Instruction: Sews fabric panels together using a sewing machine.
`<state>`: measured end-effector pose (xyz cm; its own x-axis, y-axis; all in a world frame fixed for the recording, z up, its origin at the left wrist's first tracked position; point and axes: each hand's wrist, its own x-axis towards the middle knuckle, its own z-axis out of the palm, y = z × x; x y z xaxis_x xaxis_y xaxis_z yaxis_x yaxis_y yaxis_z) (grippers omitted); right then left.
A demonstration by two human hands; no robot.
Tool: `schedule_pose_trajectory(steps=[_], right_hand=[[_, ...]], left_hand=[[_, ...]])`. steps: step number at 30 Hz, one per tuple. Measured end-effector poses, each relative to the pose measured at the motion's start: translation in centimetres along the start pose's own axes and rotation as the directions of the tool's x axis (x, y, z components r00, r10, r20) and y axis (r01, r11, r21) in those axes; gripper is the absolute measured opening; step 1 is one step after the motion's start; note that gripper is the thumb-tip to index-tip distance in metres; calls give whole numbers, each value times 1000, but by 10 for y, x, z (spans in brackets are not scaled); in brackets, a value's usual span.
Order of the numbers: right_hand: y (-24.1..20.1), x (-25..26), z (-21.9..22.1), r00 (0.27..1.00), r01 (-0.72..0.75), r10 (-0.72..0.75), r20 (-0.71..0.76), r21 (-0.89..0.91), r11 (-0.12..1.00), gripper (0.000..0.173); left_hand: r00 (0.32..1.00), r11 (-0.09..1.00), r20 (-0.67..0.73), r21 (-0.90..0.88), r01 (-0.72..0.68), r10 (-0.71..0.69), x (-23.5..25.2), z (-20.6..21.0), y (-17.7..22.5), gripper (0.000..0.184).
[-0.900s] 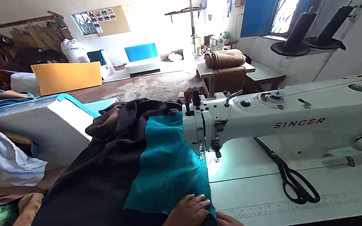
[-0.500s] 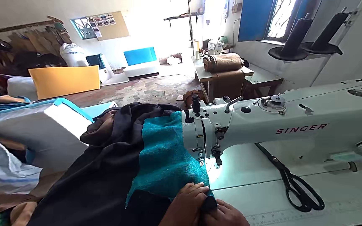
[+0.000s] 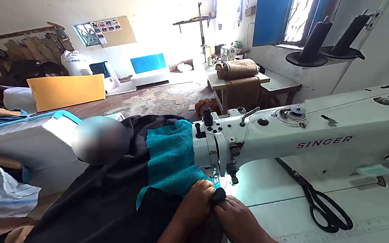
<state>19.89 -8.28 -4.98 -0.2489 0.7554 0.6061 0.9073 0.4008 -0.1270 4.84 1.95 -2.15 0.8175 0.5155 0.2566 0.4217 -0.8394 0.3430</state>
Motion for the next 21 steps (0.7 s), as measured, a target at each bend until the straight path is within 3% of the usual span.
schedule_pose_trajectory(steps=[5,9,12,15,18,21], right_hand=[[4,3,1,995,-76,72,75,57,995,12],[5,-5,-6,993,-75,59,106,147,986,23],[2,-17,-21,996,58,-72,54,216,975,34],[-4,-38,-31,954,297,-299,-18,192,935,19],[-9,-52,-30,925,380,-372,-81,203,902,16],[-13,-53,-27,929,368,-355,-99,184,911,17]], left_hand=[[980,993,165,-11,118,-115,12,-12,-1,30],[966,987,215,-39,158,-146,13,-13,-1,25],[949,981,279,-89,175,-144,14,-22,0,22],[915,984,383,-65,165,-128,8,-38,14,30],[975,996,222,-73,45,-28,-11,-34,27,26],[998,999,17,8,54,-54,-28,-18,41,22]])
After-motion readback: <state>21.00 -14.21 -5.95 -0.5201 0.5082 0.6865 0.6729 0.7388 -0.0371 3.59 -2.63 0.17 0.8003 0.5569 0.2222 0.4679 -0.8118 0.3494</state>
